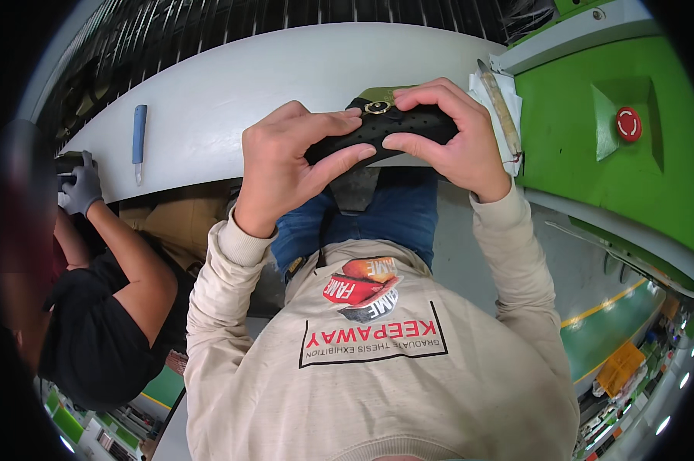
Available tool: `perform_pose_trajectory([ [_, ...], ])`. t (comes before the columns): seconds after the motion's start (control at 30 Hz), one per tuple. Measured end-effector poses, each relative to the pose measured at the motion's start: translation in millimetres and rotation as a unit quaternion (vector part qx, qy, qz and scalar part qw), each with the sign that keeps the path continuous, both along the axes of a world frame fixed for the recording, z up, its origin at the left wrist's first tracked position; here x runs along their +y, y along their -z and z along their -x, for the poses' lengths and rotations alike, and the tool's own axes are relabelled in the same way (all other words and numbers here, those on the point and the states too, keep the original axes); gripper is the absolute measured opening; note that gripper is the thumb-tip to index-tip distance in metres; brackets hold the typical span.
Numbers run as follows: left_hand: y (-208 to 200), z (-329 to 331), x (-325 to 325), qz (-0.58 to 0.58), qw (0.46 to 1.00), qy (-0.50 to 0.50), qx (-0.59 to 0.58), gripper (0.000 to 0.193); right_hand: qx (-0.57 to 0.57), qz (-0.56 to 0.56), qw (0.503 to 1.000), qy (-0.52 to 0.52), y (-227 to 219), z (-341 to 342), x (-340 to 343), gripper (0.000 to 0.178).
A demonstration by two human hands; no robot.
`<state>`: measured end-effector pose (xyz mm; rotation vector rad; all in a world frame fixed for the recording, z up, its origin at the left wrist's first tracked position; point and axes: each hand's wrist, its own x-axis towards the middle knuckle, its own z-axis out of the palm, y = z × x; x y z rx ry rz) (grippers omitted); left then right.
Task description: Manually assemble and inspect shoe components at a factory assembly line station.
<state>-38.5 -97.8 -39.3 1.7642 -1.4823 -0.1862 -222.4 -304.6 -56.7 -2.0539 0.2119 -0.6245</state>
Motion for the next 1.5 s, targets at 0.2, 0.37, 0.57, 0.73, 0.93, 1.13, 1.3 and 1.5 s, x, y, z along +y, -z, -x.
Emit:
perform_pose_trajectory([
  [0.2,13.7,-6.3,7.1,0.039,0.989,-0.11,-0.096,0.028,0.011,0.144,0.989,0.038,-14.4,-16.2,15.6,0.04],
  [0.37,30.3,-19.4,1.8,0.073,0.985,-0.128,-0.088,0.032,-0.003,0.155,0.985,0.071,-20.4,-25.6,21.8,0.037],
  [0.57,37.9,-21.6,5.3,0.08,0.987,-0.133,0.025,0.035,-0.017,0.168,0.983,0.071,-17.1,-29.0,20.8,0.024],
  [0.73,42.8,-21.8,9.3,0.075,0.98,-0.147,0.111,0.044,-0.064,-0.059,0.983,0.164,16.2,-30.0,16.6,0.021],
  [0.93,53.6,-26.7,15.6,0.111,0.953,-0.163,0.23,0.067,-0.023,-0.146,0.979,0.143,12.3,-34.3,9.2,0.025],
  [1.13,69.7,-13.4,42.6,0.169,0.83,-0.159,0.507,0.079,-0.005,-0.179,0.974,0.136,25.3,-30.6,-5.8,0.024],
  [1.3,83.6,23.2,80.8,0.227,0.806,-0.19,0.512,0.07,-0.014,-0.286,0.95,0.125,32.9,-25.8,-14.1,0.028],
  [1.5,89.1,54.6,75.9,0.192,0.81,-0.109,0.544,0.062,-0.004,-0.316,0.941,0.119,29.0,-28.2,-22.0,0.031],
])
